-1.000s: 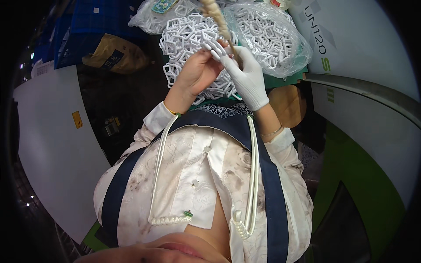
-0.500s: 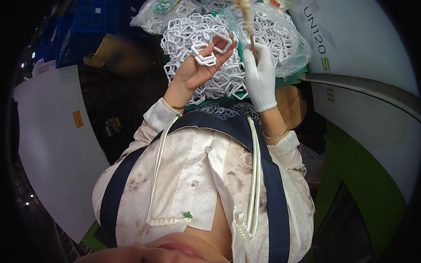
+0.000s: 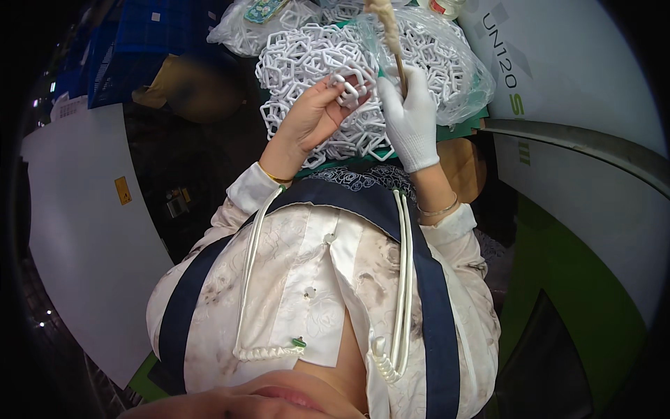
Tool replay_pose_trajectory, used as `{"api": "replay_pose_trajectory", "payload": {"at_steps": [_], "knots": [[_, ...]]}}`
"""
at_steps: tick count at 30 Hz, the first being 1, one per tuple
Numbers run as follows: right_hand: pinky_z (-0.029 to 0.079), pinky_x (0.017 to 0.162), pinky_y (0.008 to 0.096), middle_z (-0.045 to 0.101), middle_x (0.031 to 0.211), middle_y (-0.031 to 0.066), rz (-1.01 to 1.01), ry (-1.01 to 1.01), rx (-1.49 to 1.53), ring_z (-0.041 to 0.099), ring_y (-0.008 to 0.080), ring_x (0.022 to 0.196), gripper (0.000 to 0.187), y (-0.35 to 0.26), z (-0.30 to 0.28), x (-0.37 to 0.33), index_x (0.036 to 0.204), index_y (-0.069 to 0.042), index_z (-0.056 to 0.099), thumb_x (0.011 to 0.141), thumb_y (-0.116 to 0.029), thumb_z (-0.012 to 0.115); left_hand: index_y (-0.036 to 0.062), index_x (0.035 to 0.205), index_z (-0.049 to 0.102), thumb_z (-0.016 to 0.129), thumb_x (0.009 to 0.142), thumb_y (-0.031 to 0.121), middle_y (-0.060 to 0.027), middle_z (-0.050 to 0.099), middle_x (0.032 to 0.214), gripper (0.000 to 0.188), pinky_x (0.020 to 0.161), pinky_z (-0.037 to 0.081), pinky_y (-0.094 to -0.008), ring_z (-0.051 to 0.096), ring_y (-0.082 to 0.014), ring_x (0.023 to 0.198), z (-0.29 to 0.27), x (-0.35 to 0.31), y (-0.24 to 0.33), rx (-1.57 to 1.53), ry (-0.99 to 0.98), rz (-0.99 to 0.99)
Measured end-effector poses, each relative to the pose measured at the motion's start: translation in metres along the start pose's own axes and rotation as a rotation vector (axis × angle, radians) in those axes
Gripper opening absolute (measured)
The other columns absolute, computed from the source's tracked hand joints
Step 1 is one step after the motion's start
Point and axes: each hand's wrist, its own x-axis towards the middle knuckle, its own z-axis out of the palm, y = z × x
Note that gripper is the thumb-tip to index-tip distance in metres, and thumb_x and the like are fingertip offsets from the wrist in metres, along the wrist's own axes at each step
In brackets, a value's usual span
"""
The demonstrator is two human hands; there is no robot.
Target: Sorting and packaging white plastic components into containers.
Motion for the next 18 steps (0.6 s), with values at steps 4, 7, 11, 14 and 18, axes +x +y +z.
{"api": "replay_pose_trajectory", "payload": {"at_steps": [4,7,11,14,18], "knots": [[0.043,0.07,0.0264,0.053,0.079,0.0031,-0.008,-0.144,-0.017,0.049,0.0108,0.072,0.023,0.01,0.001,-0.022,0.105,0.0,0.062,0.104,-0.018,0.048,-0.002,0.128,0.052,0.046,0.104,0.009,-0.0149,0.061,0.126,0.027,0.111,0.046,-0.0452,0.058,-0.0281,0.122,-0.019,0.007,0.006,-0.22,-0.207,0.075],[0.043,0.069,0.0267,0.051,0.075,0.0035,0.049,-0.221,-0.043,0.048,0.0106,0.072,0.025,0.027,-0.001,-0.025,0.099,0.0,0.062,0.105,-0.019,0.046,-0.0014,0.127,0.051,0.044,0.105,0.009,-0.0131,0.061,0.118,0.026,0.108,0.048,-0.044,0.06,-0.0263,0.116,-0.004,0.003,0.01,-0.264,-0.069,0.062],[0.039,0.063,0.0249,0.048,0.071,0.0025,0.125,-0.083,-0.007,0.044,0.0088,0.067,0.024,0.024,-0.005,-0.029,0.095,-0.001,0.06,0.104,-0.018,0.046,-0.0005,0.128,0.051,0.044,0.105,0.01,-0.0134,0.061,0.121,0.027,0.109,0.047,-0.0446,0.059,-0.0263,0.118,0.002,0.004,0.015,-0.186,0.031,0.079],[0.047,0.069,0.0329,0.057,0.077,0.0156,0.154,-0.297,-0.047,0.057,0.0221,0.069,0.023,0.025,-0.005,-0.039,0.098,0.0,0.06,0.103,-0.018,0.047,-0.0003,0.134,0.049,0.045,0.104,0.01,-0.0139,0.055,0.134,0.032,0.111,0.045,-0.0447,0.057,-0.0271,0.123,-0.018,0.015,0.017,-0.307,-0.212,0.038],[0.037,0.062,0.0237,0.045,0.075,-0.0024,0.049,-0.025,-0.02,0.041,0.0069,0.067,0.024,0.04,-0.03,-0.043,0.093,-0.002,0.061,0.105,-0.018,0.046,-0.0001,0.136,0.047,0.043,0.104,0.007,-0.0138,0.059,0.128,0.032,0.11,0.045,-0.0429,0.06,-0.0258,0.119,0.017,0.022,0.045,0.14,0.05,0.479]]}}
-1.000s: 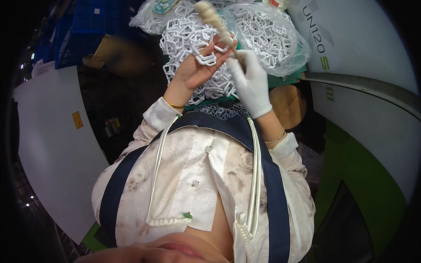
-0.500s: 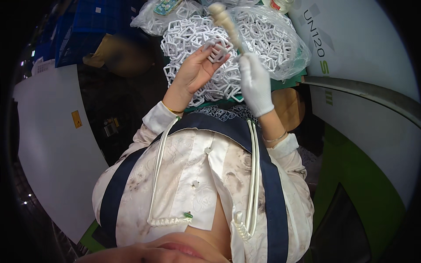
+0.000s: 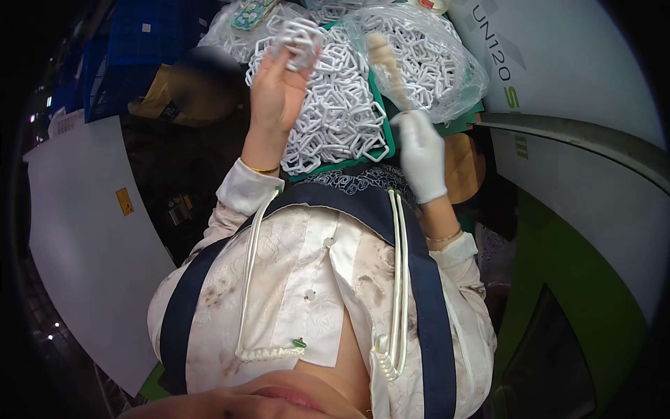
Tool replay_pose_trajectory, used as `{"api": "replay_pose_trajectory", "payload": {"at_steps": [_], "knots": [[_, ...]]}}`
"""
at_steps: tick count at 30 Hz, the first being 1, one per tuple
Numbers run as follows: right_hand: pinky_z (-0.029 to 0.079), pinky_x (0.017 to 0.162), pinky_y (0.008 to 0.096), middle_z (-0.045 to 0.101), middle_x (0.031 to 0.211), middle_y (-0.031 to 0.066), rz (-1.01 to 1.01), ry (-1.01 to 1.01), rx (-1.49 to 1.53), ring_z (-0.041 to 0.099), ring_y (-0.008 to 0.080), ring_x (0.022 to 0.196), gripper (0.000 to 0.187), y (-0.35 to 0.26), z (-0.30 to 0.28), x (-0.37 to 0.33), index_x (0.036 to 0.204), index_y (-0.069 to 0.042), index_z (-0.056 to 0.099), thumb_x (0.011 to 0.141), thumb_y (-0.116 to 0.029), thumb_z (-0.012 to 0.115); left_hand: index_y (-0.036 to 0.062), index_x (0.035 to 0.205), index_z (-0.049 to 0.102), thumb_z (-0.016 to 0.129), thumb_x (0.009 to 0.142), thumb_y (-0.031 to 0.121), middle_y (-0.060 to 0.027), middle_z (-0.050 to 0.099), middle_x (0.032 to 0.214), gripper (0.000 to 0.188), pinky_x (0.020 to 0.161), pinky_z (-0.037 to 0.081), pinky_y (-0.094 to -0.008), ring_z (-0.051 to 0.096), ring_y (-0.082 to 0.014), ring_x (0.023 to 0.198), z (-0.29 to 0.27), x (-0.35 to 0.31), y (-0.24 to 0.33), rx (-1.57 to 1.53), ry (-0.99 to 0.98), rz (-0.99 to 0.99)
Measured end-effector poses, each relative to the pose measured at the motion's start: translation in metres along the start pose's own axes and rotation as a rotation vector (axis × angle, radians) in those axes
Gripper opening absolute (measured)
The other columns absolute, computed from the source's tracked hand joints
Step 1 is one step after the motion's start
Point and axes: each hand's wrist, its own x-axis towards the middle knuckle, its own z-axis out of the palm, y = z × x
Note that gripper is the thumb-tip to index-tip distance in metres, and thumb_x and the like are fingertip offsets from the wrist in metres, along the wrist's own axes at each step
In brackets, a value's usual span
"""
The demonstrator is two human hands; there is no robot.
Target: Sorting and packaging white plastic components into containers.
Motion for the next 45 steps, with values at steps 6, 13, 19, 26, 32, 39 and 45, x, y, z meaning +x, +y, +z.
{"api": "replay_pose_trajectory", "payload": {"at_steps": [6,13,19,26,32,39,45], "knots": [[0.026,0.05,0.0213,0.035,0.066,-0.0076,0.209,0.341,0.262,0.029,0.0018,0.057,0.027,-0.006,-0.045,0.008,0.098,-0.003,0.061,0.107,-0.021,0.043,0.0052,0.124,0.057,0.048,0.093,0.001,-0.0134,0.061,0.123,0.032,0.1,0.045,-0.0418,0.059,-0.034,0.113,0.054,0.024,-0.049,0.876,-0.285,0.795],[0.027,0.05,0.0203,0.036,0.065,-0.008,0.233,0.366,0.188,0.031,0.0011,0.056,0.026,0.02,-0.055,-0.003,0.098,-0.003,0.061,0.106,-0.02,0.043,0.0112,0.111,0.068,0.066,0.086,0.023,-0.0097,0.064,0.113,0.028,0.097,0.043,-0.0464,0.059,-0.0293,0.109,0.004,-0.001,-0.158,1.949,-0.733,0.593],[0.028,0.051,0.021,0.038,0.065,-0.0073,0.311,0.31,0.125,0.033,0.0013,0.056,0.028,0.031,-0.056,-0.003,0.097,-0.003,0.062,0.106,-0.022,0.044,0.0125,0.097,0.071,0.065,0.087,0.038,-0.0068,0.064,0.099,0.028,0.088,0.042,-0.0441,0.06,-0.0257,0.099,0.01,-0.01,-0.155,2.02,-1.055,0.103],[0.029,0.052,0.0215,0.038,0.065,-0.007,0.301,0.3,0.124,0.033,0.0018,0.056,0.028,0.029,-0.053,0.0,0.098,-0.002,0.063,0.106,-0.022,0.044,0.007,0.115,0.066,0.063,0.084,0.025,-0.0102,0.061,0.118,0.036,0.094,0.04,-0.046,0.056,-0.0284,0.112,0.007,0.042,-0.186,2.181,-0.656,0.372],[0.028,0.051,0.0214,0.038,0.065,-0.0072,0.258,0.301,0.118,0.032,0.0019,0.056,0.028,0.02,-0.049,0.002,0.099,-0.001,0.063,0.106,-0.021,0.044,0.0032,0.136,0.054,0.061,0.084,0.024,-0.0137,0.041,0.153,0.056,0.111,0.031,-0.0543,0.04,-0.0307,0.138,0.007,0.086,-0.216,1.991,-0.567,0.344],[0.028,0.051,0.0208,0.037,0.065,-0.0076,0.28,0.283,0.122,0.032,0.0015,0.056,0.028,0.024,-0.047,0.009,0.1,-0.001,0.063,0.106,-0.021,0.044,0.0101,0.118,0.068,0.068,0.082,0.024,-0.0097,0.055,0.138,0.039,0.107,0.037,-0.0537,0.05,-0.0291,0.128,0.01,0.044,-0.143,1.743,-0.713,0.469],[0.027,0.051,0.0202,0.037,0.067,-0.0071,0.27,0.216,0.13,0.031,0.0015,0.056,0.028,0.027,-0.043,0.015,0.102,-0.003,0.063,0.107,-0.022,0.043,0.0136,0.112,0.069,0.065,0.076,0.004,-0.0032,0.062,0.128,0.038,0.102,0.042,-0.0476,0.056,-0.0291,0.118,-0.066,0.051,-0.012,1.79,-0.526,0.477]]}}
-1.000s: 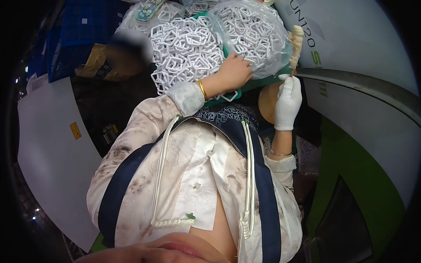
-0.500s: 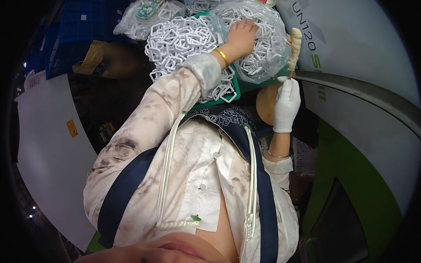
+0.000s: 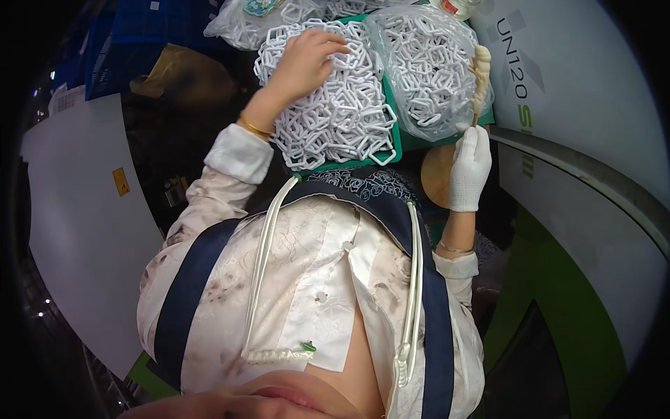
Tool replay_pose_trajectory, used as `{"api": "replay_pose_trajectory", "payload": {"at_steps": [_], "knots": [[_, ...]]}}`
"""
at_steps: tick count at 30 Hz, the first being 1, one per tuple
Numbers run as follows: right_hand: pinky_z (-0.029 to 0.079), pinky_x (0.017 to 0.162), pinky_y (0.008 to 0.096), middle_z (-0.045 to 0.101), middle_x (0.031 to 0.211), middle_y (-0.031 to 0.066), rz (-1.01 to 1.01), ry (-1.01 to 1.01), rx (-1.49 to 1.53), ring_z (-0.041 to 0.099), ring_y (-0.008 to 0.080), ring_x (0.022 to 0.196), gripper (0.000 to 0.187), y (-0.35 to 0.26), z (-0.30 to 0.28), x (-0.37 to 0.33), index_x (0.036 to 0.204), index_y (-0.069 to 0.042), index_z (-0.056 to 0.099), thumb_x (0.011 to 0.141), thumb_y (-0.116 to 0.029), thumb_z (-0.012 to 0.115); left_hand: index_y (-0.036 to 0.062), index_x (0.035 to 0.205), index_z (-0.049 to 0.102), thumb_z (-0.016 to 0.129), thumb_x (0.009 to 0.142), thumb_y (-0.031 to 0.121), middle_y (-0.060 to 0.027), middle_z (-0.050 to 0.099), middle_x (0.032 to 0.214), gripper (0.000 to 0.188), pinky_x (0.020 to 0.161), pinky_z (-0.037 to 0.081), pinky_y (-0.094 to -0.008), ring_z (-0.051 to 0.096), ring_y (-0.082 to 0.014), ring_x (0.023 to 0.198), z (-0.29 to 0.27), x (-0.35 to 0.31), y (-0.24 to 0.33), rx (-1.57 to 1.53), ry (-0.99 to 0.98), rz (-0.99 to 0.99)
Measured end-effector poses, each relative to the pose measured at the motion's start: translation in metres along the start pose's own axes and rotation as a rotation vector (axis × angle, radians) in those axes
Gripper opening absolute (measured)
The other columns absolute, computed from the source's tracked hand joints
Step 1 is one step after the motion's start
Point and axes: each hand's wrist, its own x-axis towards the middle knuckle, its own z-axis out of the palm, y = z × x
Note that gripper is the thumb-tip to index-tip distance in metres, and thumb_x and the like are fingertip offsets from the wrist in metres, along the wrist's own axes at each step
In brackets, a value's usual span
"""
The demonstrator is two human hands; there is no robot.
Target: Sorting and packaging white plastic components into containers.
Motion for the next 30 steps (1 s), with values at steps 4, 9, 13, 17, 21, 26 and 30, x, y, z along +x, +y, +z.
{"api": "replay_pose_trajectory", "payload": {"at_steps": [4,9,13,17,21,26,30], "knots": [[0.027,0.052,0.0203,0.038,0.067,-0.0082,-0.006,-0.043,0.01,0.031,0.0012,0.057,0.027,-0.007,0.01,0.002,0.1,-0.003,0.064,0.107,-0.021,0.044,0.0203,0.128,0.062,0.069,0.074,0.006,-0.0016,0.058,0.133,0.056,0.102,0.039,-0.0463,0.051,-0.0264,0.123,-0.013,-0.02,-0.019,0.094,-0.209,0.07],[0.025,0.05,0.0195,0.037,0.067,-0.0081,-0.018,-0.081,0.048,0.03,0.0007,0.056,0.028,-0.017,0.025,-0.002,0.101,-0.004,0.063,0.108,-0.023,0.044,0.015,0.11,0.066,0.071,0.074,0.007,-0.001,0.061,0.119,0.037,0.1,0.042,-0.0422,0.054,-0.0255,0.115,-0.012,-0.016,-0.018,0.108,-0.209,0.079],[0.026,0.051,0.0191,0.038,0.068,-0.0081,-0.055,-0.111,0.025,0.031,0.0005,0.057,0.028,-0.018,0.028,-0.006,0.102,-0.004,0.063,0.108,-0.023,0.044,0.0135,0.102,0.066,0.069,0.078,0.007,-0.0009,0.062,0.112,0.025,0.097,0.043,-0.0402,0.056,-0.0241,0.11,-0.006,-0.015,-0.015,0.112,-0.159,0.112],[0.026,0.051,0.0191,0.038,0.068,-0.0081,-0.058,-0.12,0.01,0.031,0.0005,0.058,0.028,-0.021,0.028,-0.008,0.103,-0.004,0.063,0.108,-0.023,0.044,0.0076,0.102,0.067,0.067,0.085,0.008,-0.0052,0.065,0.099,0.017,0.084,0.05,-0.0372,0.063,-0.0246,0.089,-0.003,-0.024,-0.008,-0.098,0.089,-0.044],[0.026,0.051,0.0193,0.038,0.068,-0.0083,-0.079,-0.093,0.024,0.03,0.0007,0.057,0.028,-0.01,0.023,-0.006,0.103,-0.004,0.063,0.108,-0.023,0.044,0.0048,0.106,0.069,0.063,0.091,0.008,-0.0082,0.067,0.095,0.017,0.072,0.053,-0.032,0.067,-0.0209,0.075,-0.016,-0.02,-0.013,-0.336,0.287,-0.382],[0.025,0.051,0.0195,0.036,0.068,-0.0086,-0.065,-0.128,0.017,0.029,0.0006,0.057,0.029,-0.013,0.028,-0.007,0.103,-0.003,0.064,0.108,-0.023,0.043,0.0085,0.107,0.07,0.065,0.085,0.007,-0.0078,0.065,0.104,0.023,0.08,0.053,-0.0366,0.065,-0.0273,0.09,-0.001,-0.025,-0.02,0.089,-0.006,-0.084],[0.025,0.052,0.0193,0.036,0.068,-0.0087,-0.082,-0.122,0.042,0.03,0.0007,0.058,0.03,-0.012,0.029,-0.01,0.103,-0.003,0.064,0.108,-0.023,0.043,0.0085,0.104,0.07,0.066,0.08,0.007,-0.0053,0.064,0.099,0.024,0.084,0.051,-0.0391,0.061,-0.0282,0.103,-0.007,-0.013,-0.019,0.202,-0.108,-0.045]]}}
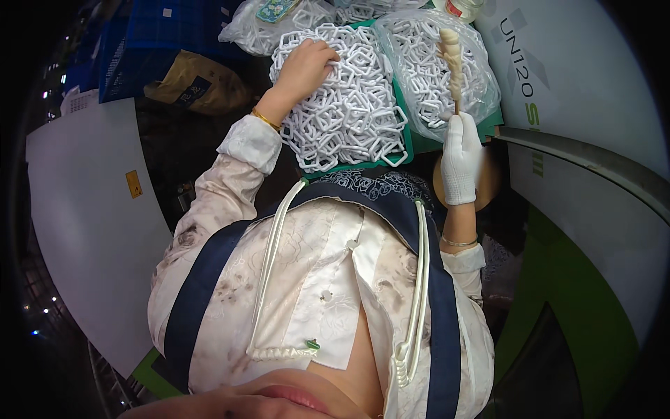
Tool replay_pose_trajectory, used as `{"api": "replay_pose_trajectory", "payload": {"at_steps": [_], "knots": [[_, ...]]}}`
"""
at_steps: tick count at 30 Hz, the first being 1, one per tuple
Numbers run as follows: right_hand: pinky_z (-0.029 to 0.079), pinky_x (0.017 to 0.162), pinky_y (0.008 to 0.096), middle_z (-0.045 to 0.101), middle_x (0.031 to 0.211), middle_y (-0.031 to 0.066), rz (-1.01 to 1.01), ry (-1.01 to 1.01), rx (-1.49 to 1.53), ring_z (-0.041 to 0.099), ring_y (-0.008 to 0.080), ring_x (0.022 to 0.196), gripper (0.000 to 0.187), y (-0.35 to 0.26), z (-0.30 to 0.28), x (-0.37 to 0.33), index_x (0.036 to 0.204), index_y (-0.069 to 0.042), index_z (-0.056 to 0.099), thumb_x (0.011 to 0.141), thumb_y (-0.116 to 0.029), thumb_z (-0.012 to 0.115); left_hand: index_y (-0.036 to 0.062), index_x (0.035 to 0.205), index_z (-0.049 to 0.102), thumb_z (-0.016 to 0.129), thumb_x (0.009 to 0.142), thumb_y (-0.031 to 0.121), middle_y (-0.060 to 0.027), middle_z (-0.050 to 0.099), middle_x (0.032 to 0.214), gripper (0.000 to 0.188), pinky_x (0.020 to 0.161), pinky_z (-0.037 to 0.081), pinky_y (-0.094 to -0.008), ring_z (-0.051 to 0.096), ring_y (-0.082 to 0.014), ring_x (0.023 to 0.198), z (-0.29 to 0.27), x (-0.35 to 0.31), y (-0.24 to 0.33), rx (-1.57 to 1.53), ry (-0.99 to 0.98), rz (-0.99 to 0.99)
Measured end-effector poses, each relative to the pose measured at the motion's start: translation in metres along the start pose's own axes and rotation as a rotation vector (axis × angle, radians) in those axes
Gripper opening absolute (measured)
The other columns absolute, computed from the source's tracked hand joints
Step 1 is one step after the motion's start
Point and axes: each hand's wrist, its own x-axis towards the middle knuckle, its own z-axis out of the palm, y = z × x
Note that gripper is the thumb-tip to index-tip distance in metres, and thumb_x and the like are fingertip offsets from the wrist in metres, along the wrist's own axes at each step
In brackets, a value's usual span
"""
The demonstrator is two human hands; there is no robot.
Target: Sorting and packaging white plastic components into containers.
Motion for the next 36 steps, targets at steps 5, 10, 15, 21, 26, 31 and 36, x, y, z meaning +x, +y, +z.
{"api": "replay_pose_trajectory", "payload": {"at_steps": [5,10,15,21,26,31,36], "knots": [[0.027,0.054,0.0191,0.037,0.069,-0.0087,0.016,-0.021,0.001,0.031,0.0009,0.06,0.028,0.003,-0.005,-0.001,0.104,-0.003,0.065,0.107,-0.021,0.045,0.0085,0.103,0.071,0.067,0.083,0.008,-0.005,0.069,0.094,0.02,0.081,0.051,-0.0365,0.064,-0.0269,0.092,-0.004,-0.003,0.001,-0.149,0.014,-0.072],[0.028,0.055,0.019,0.041,0.072,-0.0092,0.007,-0.095,-0.035,0.036,0.0009,0.062,0.023,0.007,0.012,0.005,0.105,-0.003,0.066,0.104,-0.019,0.049,0.0087,0.117,0.071,0.07,0.087,0.012,-0.0031,0.073,0.095,0.03,0.077,0.051,-0.0273,0.066,-0.0154,0.082,-0.018,-0.005,0.026,-0.661,-0.068,-0.371],[0.027,0.055,0.0185,0.044,0.073,-0.0093,-0.044,-0.212,-0.048,0.035,0.0001,0.063,0.022,0.0,0.035,0.008,0.106,-0.002,0.066,0.103,-0.018,0.052,-0.001,0.125,0.064,0.068,0.088,0.003,-0.0085,0.072,0.106,0.037,0.08,0.052,-0.0243,0.067,-0.0118,0.09,-0.01,-0.016,0.028,-0.935,-0.026,-0.507],[0.027,0.055,0.0189,0.044,0.073,-0.0091,-0.045,-0.216,-0.025,0.035,0.0001,0.063,0.022,0.002,0.034,0.009,0.106,-0.001,0.066,0.103,-0.018,0.051,-0.0022,0.124,0.065,0.066,0.088,0.003,-0.0118,0.072,0.113,0.036,0.084,0.054,-0.0273,0.069,-0.0154,0.099,-0.008,-0.023,0.017,-0.953,-0.061,-0.523],[0.027,0.055,0.0192,0.043,0.073,-0.0089,-0.029,-0.185,-0.021,0.035,0.0004,0.064,0.023,0.004,0.028,0.007,0.105,-0.001,0.066,0.103,-0.018,0.051,0.0074,0.108,0.072,0.066,0.083,0.007,-0.0102,0.071,0.101,0.026,0.082,0.054,-0.0349,0.069,-0.0264,0.093,-0.009,-0.018,0.015,-0.39,-0.039,-0.301],[0.027,0.055,0.0193,0.042,0.073,-0.0088,-0.045,-0.175,-0.033,0.034,0.0006,0.063,0.023,0.002,0.031,0.005,0.105,-0.001,0.066,0.103,-0.018,0.052,0.0086,0.099,0.072,0.066,0.081,0.01,-0.0099,0.067,0.095,0.019,0.082,0.053,-0.0413,0.066,-0.0306,0.095,0.005,0.012,0.025,-0.28,0.056,-0.187],[0.045,0.075,0.0262,0.061,0.086,0.0064,0.007,-0.173,-0.054,0.054,0.0106,0.079,0.023,-0.006,0.027,0.002,0.103,0.002,0.065,0.101,-0.016,0.051,0.0123,0.102,0.072,0.067,0.08,0.013,-0.0118,0.068,0.095,0.023,0.082,0.053,-0.0447,0.066,-0.032,0.096,0.04,0.042,0.018,-0.027,-0.026,-0.15]]}}
